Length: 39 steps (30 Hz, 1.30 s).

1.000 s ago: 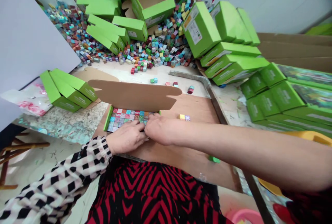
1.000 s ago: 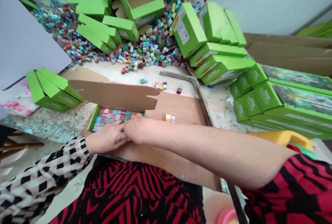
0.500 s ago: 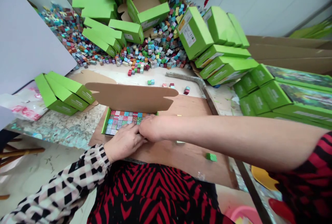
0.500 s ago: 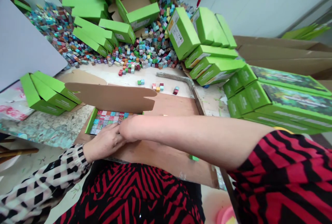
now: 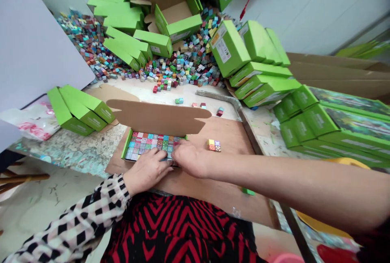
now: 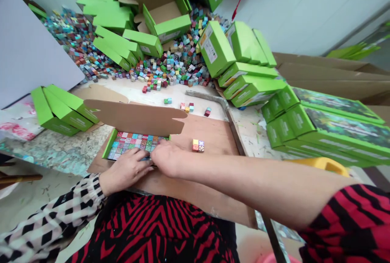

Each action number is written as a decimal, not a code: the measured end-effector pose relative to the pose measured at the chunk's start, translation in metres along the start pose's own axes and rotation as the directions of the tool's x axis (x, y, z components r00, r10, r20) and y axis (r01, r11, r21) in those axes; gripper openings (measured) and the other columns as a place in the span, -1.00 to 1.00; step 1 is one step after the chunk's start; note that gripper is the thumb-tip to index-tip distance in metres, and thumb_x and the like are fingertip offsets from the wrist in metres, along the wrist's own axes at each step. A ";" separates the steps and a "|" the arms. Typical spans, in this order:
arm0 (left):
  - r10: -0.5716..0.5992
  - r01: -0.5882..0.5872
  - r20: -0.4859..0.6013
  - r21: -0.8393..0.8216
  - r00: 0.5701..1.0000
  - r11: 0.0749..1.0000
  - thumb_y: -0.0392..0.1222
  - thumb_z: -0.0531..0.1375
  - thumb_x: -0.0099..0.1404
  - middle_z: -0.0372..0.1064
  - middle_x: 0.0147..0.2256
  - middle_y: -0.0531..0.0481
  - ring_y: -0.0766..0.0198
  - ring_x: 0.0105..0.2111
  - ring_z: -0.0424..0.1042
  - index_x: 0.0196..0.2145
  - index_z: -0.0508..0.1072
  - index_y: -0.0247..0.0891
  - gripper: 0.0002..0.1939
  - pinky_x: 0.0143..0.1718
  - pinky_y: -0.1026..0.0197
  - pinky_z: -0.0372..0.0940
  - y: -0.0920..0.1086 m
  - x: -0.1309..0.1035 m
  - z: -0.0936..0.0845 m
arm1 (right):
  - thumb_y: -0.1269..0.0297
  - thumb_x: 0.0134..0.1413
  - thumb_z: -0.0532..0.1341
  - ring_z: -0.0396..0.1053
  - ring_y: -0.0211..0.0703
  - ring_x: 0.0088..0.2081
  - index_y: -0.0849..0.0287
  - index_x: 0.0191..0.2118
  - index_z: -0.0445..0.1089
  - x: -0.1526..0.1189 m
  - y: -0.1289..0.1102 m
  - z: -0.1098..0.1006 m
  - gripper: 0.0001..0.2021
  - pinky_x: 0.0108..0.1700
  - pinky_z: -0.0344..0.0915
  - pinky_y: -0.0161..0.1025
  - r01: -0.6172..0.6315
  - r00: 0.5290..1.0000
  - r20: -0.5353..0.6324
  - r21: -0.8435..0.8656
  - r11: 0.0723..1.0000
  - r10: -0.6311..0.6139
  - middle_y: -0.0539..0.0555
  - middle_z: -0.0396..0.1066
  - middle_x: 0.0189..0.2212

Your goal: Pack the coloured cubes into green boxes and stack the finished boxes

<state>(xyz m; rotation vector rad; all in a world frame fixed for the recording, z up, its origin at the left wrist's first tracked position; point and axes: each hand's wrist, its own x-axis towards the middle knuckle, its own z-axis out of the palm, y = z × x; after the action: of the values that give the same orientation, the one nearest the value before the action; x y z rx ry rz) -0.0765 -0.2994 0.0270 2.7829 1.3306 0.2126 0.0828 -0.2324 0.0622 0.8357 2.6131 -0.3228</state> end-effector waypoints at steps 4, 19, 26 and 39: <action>0.003 -0.004 -0.023 -0.020 1.000 1.000 -0.10 -0.02 0.40 0.29 -0.29 -0.08 0.16 -0.26 0.21 -0.18 0.47 -0.19 -0.71 -0.26 0.13 0.23 0.000 0.000 0.000 | 0.55 0.03 0.12 0.32 -0.12 -0.27 0.24 -0.41 0.44 -0.015 0.011 -0.003 -0.83 -0.22 0.20 -0.25 0.071 0.997 0.016 -0.013 0.997 -0.071 0.13 0.45 -0.37; 0.018 -0.018 -0.001 -0.016 1.000 1.000 -0.10 -0.05 0.41 0.34 -0.18 -0.10 0.14 -0.22 0.24 -0.06 0.44 -0.16 -0.67 -0.22 0.08 0.23 0.002 0.000 -0.003 | 0.38 0.04 0.19 0.25 -0.07 -0.19 0.16 -0.37 0.44 -0.024 0.020 0.006 -0.92 -0.17 0.09 -0.19 0.022 0.994 -0.108 0.236 0.971 0.004 0.06 0.45 -0.35; -0.199 0.223 0.134 -0.206 0.971 0.953 -0.13 0.04 0.36 0.37 -0.39 0.00 0.21 -0.31 0.34 -0.37 0.53 -0.19 -0.71 -0.25 0.16 0.20 0.006 0.024 -0.013 | 0.24 0.04 0.23 0.29 0.00 -0.13 0.15 -0.27 0.47 -0.015 0.016 -0.016 -0.85 -0.17 0.17 -0.19 -0.097 0.993 0.073 0.144 0.985 0.087 0.12 0.45 -0.23; -0.352 0.541 0.452 -0.409 0.820 0.735 0.15 0.24 0.09 0.50 -0.43 0.03 0.21 -0.40 0.43 -0.44 0.55 -0.18 -0.67 -0.47 0.27 0.10 -0.012 0.055 -0.009 | 0.20 -0.06 0.31 0.43 -0.13 -0.36 0.20 -0.23 0.53 0.012 0.027 -0.037 -0.75 -0.38 0.22 -0.31 -0.020 0.923 0.381 0.155 0.988 -0.041 0.08 0.51 -0.37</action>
<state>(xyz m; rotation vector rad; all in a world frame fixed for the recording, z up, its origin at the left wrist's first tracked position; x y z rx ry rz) -0.0529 -0.2498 0.0402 1.8666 1.5229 0.0402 0.0794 -0.1926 0.0877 0.7219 2.2465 -0.6342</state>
